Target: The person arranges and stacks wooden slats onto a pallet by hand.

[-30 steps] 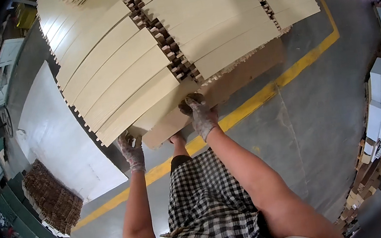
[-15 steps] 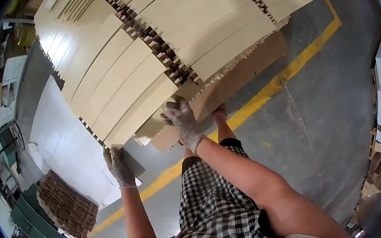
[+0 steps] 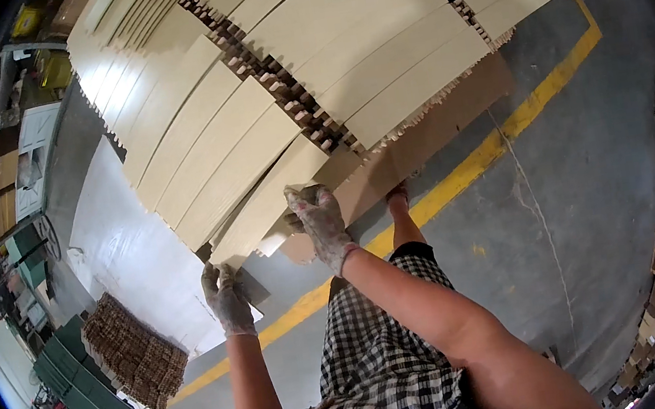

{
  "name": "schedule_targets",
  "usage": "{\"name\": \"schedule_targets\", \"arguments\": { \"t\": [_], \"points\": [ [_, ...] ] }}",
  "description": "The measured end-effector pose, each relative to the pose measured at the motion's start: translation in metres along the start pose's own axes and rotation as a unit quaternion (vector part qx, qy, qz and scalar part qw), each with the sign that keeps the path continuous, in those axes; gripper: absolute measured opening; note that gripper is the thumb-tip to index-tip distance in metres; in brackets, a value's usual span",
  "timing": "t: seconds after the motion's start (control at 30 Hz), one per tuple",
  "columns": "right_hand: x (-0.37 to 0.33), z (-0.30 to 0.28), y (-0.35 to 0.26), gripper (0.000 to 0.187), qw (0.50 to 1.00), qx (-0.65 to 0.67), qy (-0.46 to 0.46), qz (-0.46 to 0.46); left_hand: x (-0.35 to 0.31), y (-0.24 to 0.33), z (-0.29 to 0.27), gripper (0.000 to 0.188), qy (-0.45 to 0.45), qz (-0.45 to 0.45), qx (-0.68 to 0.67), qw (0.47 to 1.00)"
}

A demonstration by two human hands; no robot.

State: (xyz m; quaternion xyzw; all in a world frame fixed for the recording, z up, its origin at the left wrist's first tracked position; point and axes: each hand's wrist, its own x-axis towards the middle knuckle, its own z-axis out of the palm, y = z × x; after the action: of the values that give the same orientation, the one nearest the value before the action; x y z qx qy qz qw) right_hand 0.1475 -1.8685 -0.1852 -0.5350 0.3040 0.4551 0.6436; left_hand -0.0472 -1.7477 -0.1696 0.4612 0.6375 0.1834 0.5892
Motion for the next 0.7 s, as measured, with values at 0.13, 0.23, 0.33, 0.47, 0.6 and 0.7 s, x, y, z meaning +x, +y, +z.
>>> {"name": "schedule_targets", "arguments": {
  "t": [0.13, 0.23, 0.33, 0.47, 0.6, 0.7],
  "points": [
    [-0.002, -0.004, -0.001, 0.024, 0.999, -0.009, -0.038, -0.018, -0.004, -0.009, -0.004, 0.035, -0.007, 0.030, -0.001, 1.000],
    [-0.004, -0.003, 0.001, 0.021, 0.999, 0.003, -0.039, -0.037, 0.001, -0.011, -0.006, 0.035, -0.008, 0.050, 0.003, 0.999],
    [-0.003, 0.002, 0.003, 0.020, 0.999, 0.016, -0.020, -0.024, 0.005, -0.005, -0.005, 0.036, -0.005, 0.037, -0.006, 0.999],
    [0.001, 0.004, 0.003, 0.023, 0.999, 0.016, -0.020, -0.028, 0.005, 0.007, 0.000, 0.037, -0.026, 0.029, 0.026, 0.999],
    [-0.002, -0.005, -0.003, 0.025, 0.999, 0.028, -0.019, -0.034, -0.008, 0.009, 0.001, 0.044, -0.087, -0.003, 0.014, 0.996],
    [-0.005, -0.017, -0.010, 0.026, 0.999, 0.019, -0.028, -0.011, -0.017, -0.004, -0.001, 0.049, -0.146, -0.032, -0.040, 0.988]
  ]
}}
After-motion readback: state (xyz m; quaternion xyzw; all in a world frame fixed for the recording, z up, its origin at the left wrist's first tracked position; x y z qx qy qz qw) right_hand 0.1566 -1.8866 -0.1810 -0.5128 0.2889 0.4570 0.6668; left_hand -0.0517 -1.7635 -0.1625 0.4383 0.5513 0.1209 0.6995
